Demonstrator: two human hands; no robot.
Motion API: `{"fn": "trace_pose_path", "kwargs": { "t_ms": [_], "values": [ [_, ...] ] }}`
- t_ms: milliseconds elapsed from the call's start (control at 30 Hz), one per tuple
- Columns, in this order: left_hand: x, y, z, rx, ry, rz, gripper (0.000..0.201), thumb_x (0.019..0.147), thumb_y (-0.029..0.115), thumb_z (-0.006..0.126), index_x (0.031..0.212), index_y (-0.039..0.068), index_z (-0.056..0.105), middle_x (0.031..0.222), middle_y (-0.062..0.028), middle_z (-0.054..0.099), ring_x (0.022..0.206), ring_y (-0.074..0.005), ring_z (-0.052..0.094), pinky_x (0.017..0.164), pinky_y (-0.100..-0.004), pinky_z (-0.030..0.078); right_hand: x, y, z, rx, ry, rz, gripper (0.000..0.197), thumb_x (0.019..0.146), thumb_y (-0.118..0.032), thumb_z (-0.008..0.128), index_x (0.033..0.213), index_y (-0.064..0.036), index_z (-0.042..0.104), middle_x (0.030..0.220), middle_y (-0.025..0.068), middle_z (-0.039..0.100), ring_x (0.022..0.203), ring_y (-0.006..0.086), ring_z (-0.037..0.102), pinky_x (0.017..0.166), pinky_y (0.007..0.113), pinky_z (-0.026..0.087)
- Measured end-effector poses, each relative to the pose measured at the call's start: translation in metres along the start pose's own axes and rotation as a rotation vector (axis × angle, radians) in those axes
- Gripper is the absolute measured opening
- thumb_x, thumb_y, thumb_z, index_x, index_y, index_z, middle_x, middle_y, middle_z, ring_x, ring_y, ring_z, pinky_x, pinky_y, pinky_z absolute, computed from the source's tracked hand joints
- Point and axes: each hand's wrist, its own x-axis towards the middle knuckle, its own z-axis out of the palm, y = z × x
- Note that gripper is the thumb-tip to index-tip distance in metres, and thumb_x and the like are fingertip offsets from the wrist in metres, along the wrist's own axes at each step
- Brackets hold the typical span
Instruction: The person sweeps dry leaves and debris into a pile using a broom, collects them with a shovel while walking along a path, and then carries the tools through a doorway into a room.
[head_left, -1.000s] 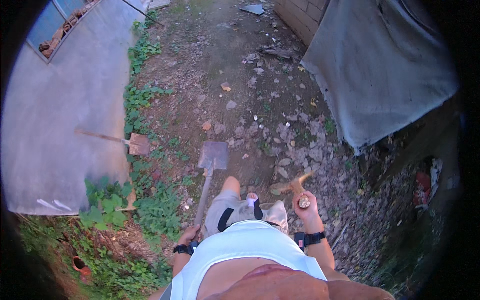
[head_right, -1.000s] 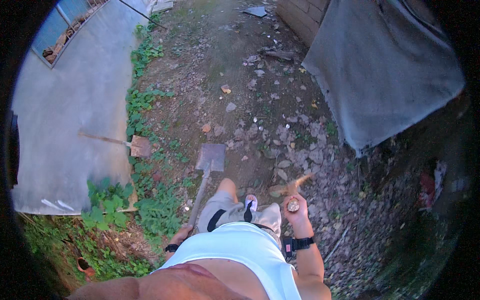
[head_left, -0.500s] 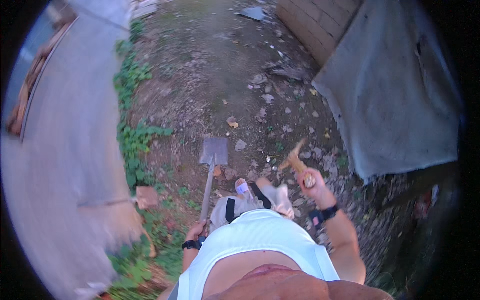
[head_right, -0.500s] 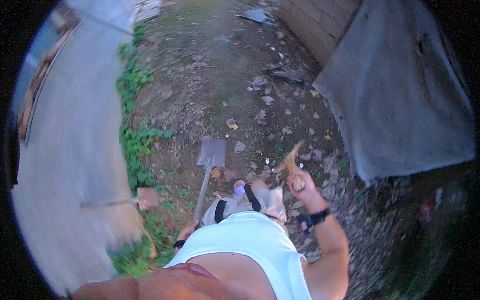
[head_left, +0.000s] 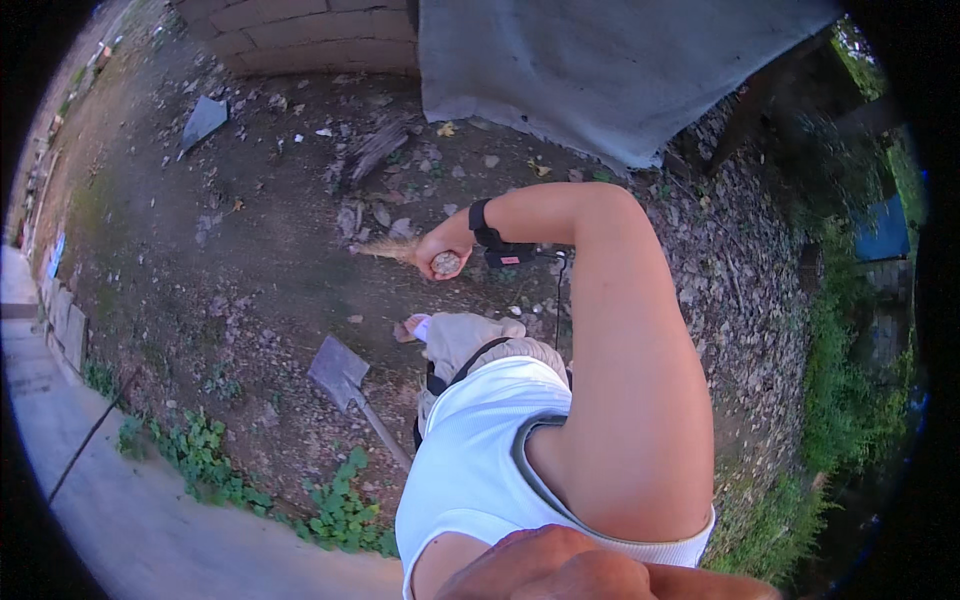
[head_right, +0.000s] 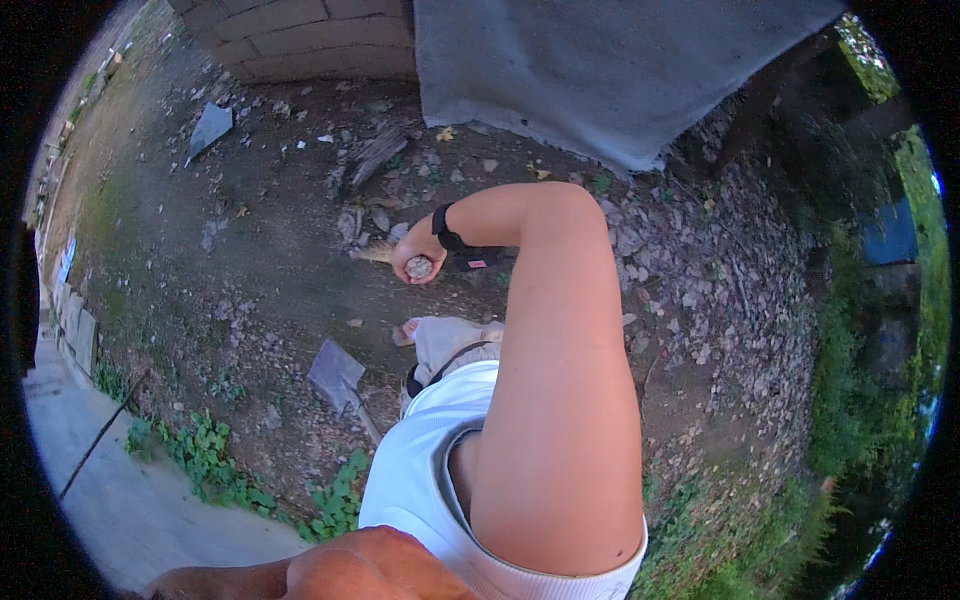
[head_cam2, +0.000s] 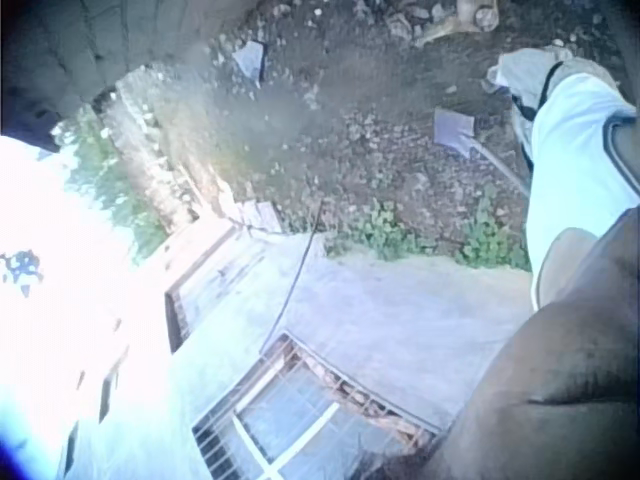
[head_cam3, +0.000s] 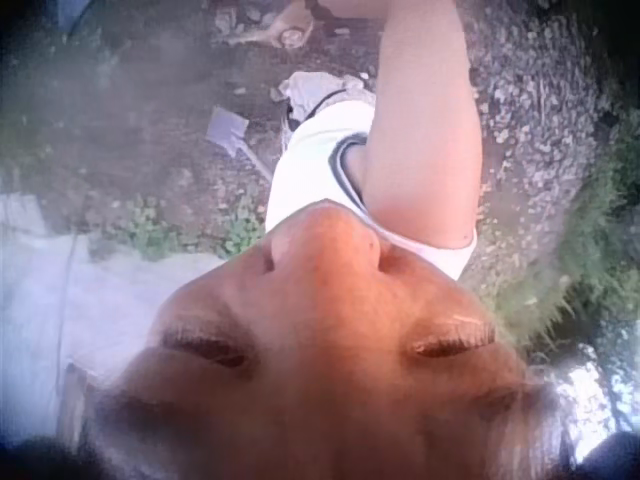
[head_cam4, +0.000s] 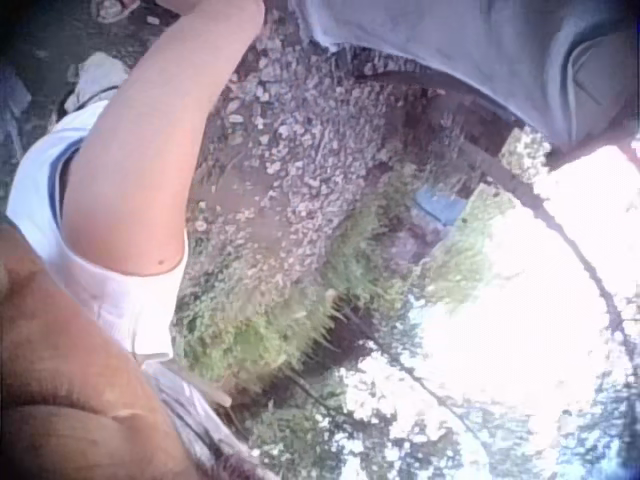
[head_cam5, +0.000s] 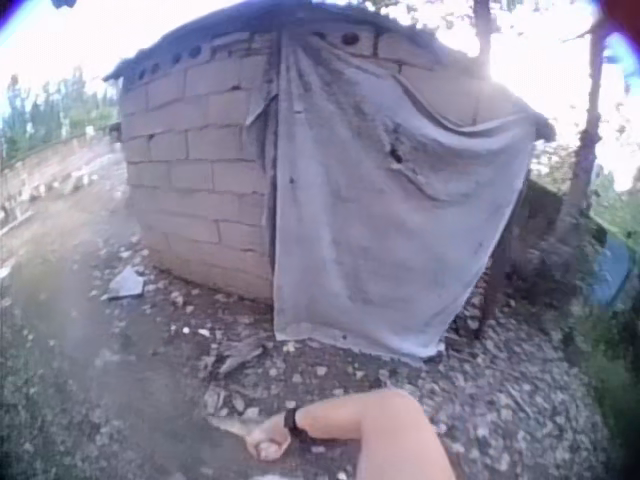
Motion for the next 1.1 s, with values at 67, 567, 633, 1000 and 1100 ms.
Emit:
{"fn": "trace_pose_path", "kwargs": {
  "t_ms": [67,567,633,1000,1100],
  "values": [
    [0.015,0.058,-0.046,-0.002,0.012,-0.003,0.039,0.095,0.038,0.05,0.081,0.004,0.063,0.062,-0.006,0.06,0.05,-0.0166,0.054,0.046,-0.032,0.042,0.049,-0.07,-0.004,0.059,-0.039,0.132,0.014,0.076,-0.008,0.067,0.084,-0.0066,0.055,0.077,0.0042,0.057,0.068,0.0132,0.058,0.06,0.027,0.054],
    [0.173,0.333,-0.314,-0.537,0.211,0.034,0.041,0.096,0.038,0.047,0.078,0.004,0.061,0.059,-0.0074,0.058,0.047,-0.0181,0.054,0.043,-0.033,0.043,0.232,-0.5,-0.004,0.624,-0.019,-0.1,0.018,0.081,-0.01,0.059,0.092,-0.0011,0.048,0.069,0.0055,0.054,0.057,0.0124,0.058,0.048,0.026,0.053],
    [0.119,0.5,-0.344,-0.282,0.195,0.127,0.041,0.096,0.038,0.047,0.075,0.005,0.057,0.055,-0.0072,0.055,0.043,-0.0205,0.053,0.04,-0.034,0.044,0.243,-0.519,-0.019,0.787,0.062,-0.134,0.02,0.081,-0.01,0.059,0.093,0.0001,0.047,0.07,0.0063,0.054,0.057,0.0124,0.057,0.049,0.026,0.053],
    [0.279,0.802,-0.551,-0.523,0.115,-0.053,0.035,0.094,0.039,0.051,0.088,0.006,0.055,0.057,-0.0047,0.054,0.046,-0.0183,0.053,0.041,-0.0341,0.044,0.361,-0.807,-0.069,1.235,0.015,-0.143,0.015,0.078,-0.009,0.055,0.085,-0.0003,0.045,0.073,0.0063,0.052,0.061,0.0135,0.058,0.054,0.028,0.055],
    [0.299,0.912,-0.597,-0.351,0.163,-0.06,0.031,0.094,0.038,0.052,0.093,0.007,0.056,0.057,-0.0045,0.054,0.045,-0.0182,0.052,0.041,-0.0332,0.044,0.401,-0.932,-0.084,1.119,0.043,-0.151,0.014,0.077,-0.007,0.054,0.086,-0.0004,0.045,0.073,0.0068,0.052,0.059,0.0139,0.056,0.054,0.028,0.054]
  ]
}}
